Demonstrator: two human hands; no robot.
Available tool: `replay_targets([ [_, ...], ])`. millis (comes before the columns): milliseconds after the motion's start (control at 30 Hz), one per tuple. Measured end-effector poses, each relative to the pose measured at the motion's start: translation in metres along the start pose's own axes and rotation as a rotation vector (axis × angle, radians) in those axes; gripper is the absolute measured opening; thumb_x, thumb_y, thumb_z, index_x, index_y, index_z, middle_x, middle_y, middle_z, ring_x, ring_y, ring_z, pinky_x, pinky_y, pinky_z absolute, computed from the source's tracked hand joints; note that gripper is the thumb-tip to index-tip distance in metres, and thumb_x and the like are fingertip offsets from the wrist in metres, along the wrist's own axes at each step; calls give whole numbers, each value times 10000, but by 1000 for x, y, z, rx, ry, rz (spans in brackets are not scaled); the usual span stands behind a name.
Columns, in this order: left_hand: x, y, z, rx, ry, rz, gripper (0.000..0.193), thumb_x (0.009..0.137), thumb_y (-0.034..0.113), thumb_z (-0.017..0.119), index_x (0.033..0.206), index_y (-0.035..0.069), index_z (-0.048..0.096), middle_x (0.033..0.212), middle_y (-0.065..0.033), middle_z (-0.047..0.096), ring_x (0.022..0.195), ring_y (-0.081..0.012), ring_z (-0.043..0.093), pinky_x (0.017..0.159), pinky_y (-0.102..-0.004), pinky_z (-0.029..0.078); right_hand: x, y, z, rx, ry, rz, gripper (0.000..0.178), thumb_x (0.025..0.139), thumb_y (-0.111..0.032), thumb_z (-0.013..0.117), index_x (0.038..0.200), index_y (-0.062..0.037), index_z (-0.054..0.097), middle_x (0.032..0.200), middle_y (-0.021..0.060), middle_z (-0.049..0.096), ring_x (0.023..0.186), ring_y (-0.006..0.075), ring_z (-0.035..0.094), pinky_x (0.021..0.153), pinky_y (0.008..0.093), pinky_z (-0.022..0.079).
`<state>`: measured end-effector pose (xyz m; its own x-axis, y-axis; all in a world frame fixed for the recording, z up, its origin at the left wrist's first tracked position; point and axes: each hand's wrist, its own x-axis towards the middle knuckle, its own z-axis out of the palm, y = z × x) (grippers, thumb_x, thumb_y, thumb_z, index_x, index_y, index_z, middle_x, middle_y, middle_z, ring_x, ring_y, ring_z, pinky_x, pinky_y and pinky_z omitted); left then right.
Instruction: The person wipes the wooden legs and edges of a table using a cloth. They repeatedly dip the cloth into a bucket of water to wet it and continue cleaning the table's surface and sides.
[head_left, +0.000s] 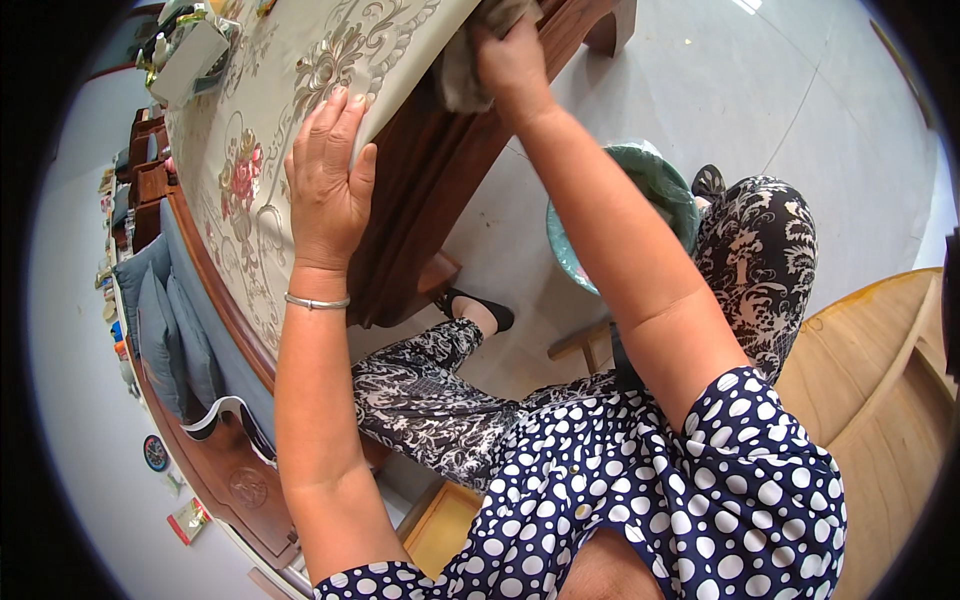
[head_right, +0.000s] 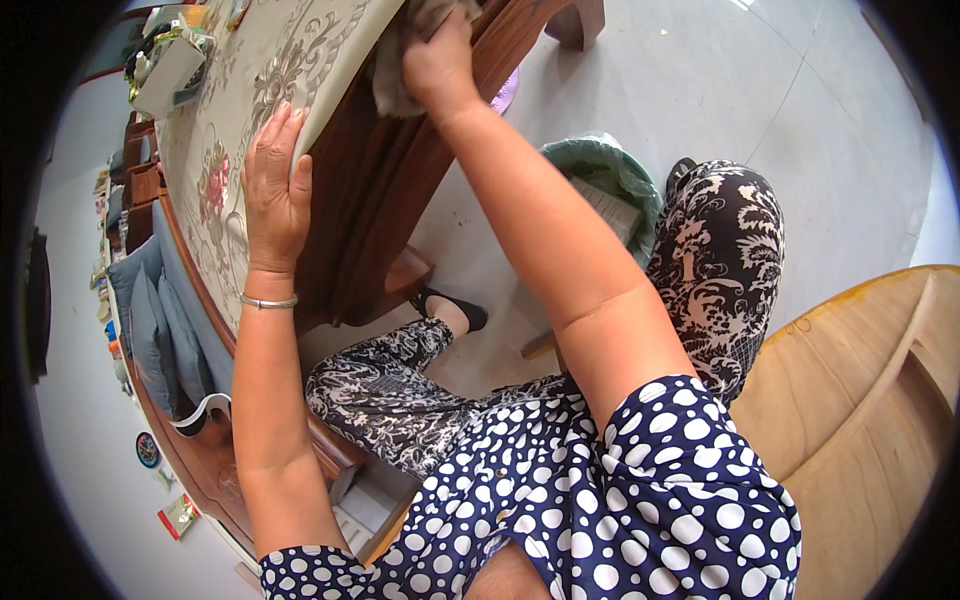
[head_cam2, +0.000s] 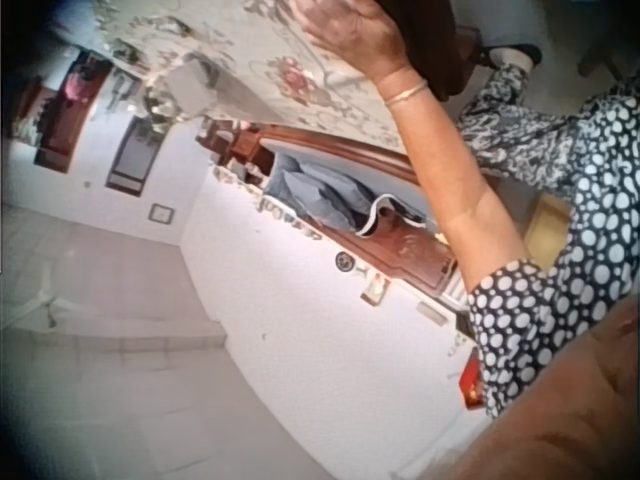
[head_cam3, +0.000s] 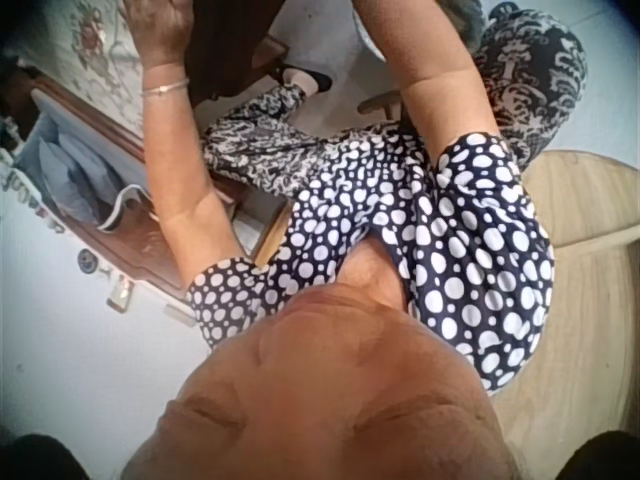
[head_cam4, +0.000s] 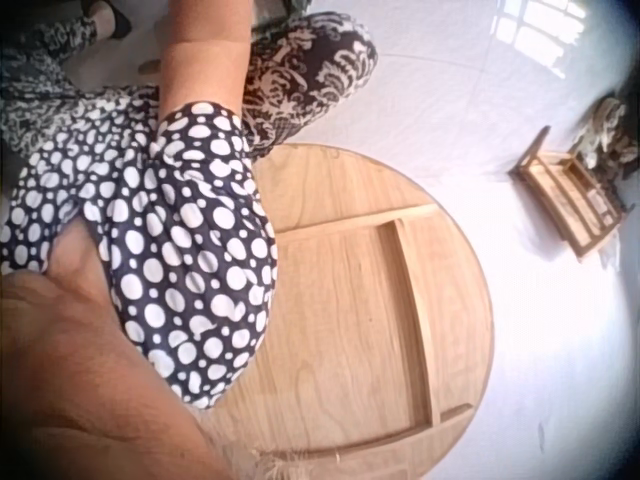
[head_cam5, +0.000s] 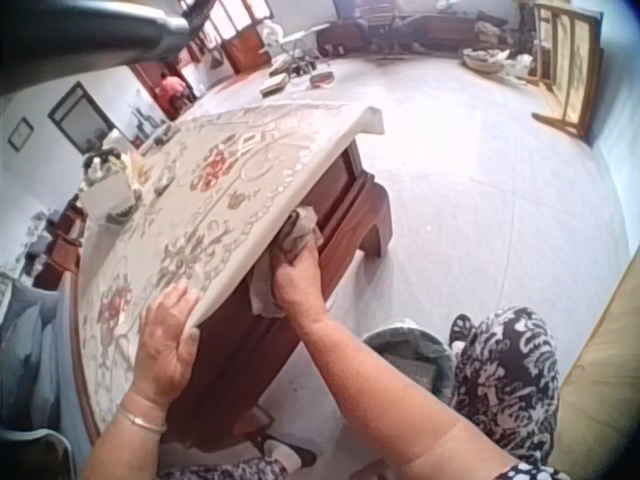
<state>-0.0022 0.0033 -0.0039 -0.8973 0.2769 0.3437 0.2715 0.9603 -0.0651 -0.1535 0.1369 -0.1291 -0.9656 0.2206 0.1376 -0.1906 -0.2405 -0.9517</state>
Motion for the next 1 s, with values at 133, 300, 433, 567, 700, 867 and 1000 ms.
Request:
replay_targets([
  [133, -1, 3, -1, -7, -28, -6, 390, 985, 278, 451, 1333, 111, 508, 1374, -94, 494, 1276, -298, 434, 1069, -409, 314, -62, -14, 3, 56, -171, 106, 464, 821, -71, 603, 1213, 45, 382, 1229, 296, 442, 1169, 460, 435, 995, 439, 376],
  [300, -2, 4, -3, 5, -7, -24, 388, 980, 285, 467, 1331, 127, 514, 1374, -82, 497, 1273, -290, 439, 1071, -405, 312, -131, -20, 14, -13, -347, 205, 529, 798, -21, 570, 1245, 42, 294, 1237, 339, 431, 1167, 491, 449, 993, 454, 385],
  [433, -4, 2, 2, 22, 31, -32, 401, 942, 330, 519, 1318, 191, 537, 1364, -34, 508, 1258, -254, 450, 1018, -376, 348, -192, -24, 26, 26, -513, 389, 605, 816, -53, 588, 1299, 61, 242, 1234, 336, 483, 1186, 468, 478, 995, 434, 405],
  [567, -2, 3, 1, 18, 50, -30, 399, 938, 323, 527, 1315, 193, 540, 1358, -29, 513, 1255, -246, 453, 1018, -376, 347, -246, -30, 47, 62, -682, 631, 703, 843, -149, 640, 1361, 64, 216, 1268, 308, 496, 1224, 409, 478, 1020, 406, 394],
  [700, -2, 3, -1, 20, 56, -31, 396, 939, 323, 527, 1311, 189, 538, 1354, -27, 515, 1247, -239, 460, 1013, -377, 354, -253, -41, 49, 83, -790, 822, 749, 797, -228, 707, 1355, 78, 313, 1309, 255, 502, 1253, 349, 473, 1039, 385, 382],
  [867, -4, 2, 4, 39, 56, -38, 397, 943, 324, 516, 1315, 189, 535, 1359, -31, 511, 1253, -245, 456, 1012, -381, 360, -175, -53, 26, 319, -591, 764, 555, 782, -163, 697, 1260, 22, 484, 1206, 175, 596, 1123, 258, 564, 965, 349, 439],
  [1000, -7, 3, 0, 43, 18, -49, 388, 974, 318, 471, 1310, 137, 537, 1360, -77, 511, 1260, -273, 454, 1074, -403, 324, -99, -49, 10, 294, -425, 695, 402, 821, -80, 629, 1201, 8, 533, 1114, 145, 636, 1005, 242, 609, 871, 355, 490],
])
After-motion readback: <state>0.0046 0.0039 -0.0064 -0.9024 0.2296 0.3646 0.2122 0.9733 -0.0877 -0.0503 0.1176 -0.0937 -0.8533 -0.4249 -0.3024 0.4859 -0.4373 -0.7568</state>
